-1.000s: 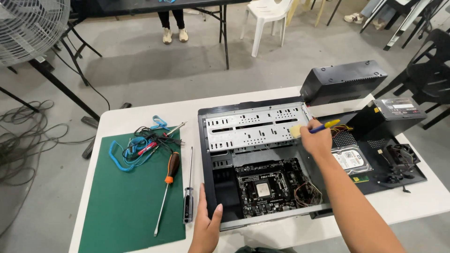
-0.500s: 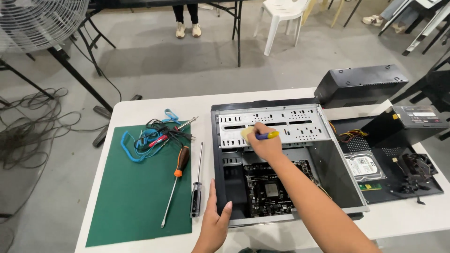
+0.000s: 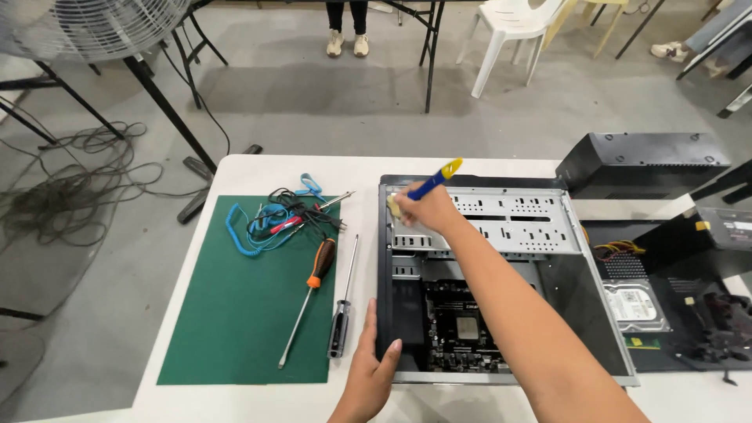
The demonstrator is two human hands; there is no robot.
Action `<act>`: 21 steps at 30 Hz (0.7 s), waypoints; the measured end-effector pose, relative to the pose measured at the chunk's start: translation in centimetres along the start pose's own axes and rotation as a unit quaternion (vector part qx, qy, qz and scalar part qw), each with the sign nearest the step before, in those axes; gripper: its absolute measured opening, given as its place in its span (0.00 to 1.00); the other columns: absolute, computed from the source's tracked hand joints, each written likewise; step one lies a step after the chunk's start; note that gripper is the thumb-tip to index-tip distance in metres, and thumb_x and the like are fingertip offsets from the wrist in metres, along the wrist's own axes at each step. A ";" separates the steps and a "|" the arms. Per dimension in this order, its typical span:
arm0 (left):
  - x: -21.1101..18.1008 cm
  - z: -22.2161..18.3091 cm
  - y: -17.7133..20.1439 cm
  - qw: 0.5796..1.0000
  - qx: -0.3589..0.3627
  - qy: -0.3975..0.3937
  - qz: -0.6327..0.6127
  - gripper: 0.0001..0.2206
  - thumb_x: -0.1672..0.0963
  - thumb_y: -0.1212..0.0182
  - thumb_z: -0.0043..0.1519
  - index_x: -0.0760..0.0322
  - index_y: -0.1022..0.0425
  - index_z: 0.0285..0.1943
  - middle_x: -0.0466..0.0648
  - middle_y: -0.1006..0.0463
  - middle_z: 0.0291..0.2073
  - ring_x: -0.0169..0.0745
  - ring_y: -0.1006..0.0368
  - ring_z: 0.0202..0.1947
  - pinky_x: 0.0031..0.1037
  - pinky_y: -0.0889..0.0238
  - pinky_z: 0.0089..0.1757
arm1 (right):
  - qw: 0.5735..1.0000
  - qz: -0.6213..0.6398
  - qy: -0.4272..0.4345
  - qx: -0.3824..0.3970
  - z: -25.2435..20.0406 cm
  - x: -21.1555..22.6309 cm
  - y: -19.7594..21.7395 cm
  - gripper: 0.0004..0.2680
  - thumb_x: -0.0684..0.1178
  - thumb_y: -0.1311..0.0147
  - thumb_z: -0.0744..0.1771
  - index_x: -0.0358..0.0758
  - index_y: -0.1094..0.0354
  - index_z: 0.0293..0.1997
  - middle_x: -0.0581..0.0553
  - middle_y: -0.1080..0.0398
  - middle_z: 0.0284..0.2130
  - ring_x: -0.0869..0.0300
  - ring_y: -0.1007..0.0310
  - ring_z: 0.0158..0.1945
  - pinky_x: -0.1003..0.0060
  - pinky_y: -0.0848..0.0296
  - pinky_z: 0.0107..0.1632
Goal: The person cleans the inside of a computer case with a brush and then uses a screwdriver to remove the screws holding the motherboard in place.
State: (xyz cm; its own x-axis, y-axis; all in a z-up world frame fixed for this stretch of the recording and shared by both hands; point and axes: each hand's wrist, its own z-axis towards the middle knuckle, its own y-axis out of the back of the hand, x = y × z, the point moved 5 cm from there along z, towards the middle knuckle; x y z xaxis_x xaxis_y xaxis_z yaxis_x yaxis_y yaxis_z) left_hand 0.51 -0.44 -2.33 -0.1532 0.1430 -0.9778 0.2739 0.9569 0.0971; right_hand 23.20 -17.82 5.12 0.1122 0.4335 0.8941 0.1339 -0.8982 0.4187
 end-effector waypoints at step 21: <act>-0.4 -0.2 -0.1 0.985 -0.035 0.165 -0.038 0.38 0.46 0.49 0.60 0.42 0.62 0.80 0.33 0.62 0.80 0.31 0.69 0.79 0.32 0.69 0.70 | 0.980 -0.147 -0.133 -0.005 -11.1 -7.2 13.8 0.09 0.51 0.41 0.65 0.40 0.22 0.43 0.43 0.21 0.43 0.55 0.23 0.46 0.63 0.24 0.53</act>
State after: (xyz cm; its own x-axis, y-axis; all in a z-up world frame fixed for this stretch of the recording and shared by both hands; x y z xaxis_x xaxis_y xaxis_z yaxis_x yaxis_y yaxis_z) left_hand 0.34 -0.54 -1.94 -0.4744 0.1332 -0.8702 0.1860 0.9813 0.0488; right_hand 13.28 -34.19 6.21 0.3232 0.6759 0.6623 0.1903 -0.7320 0.6542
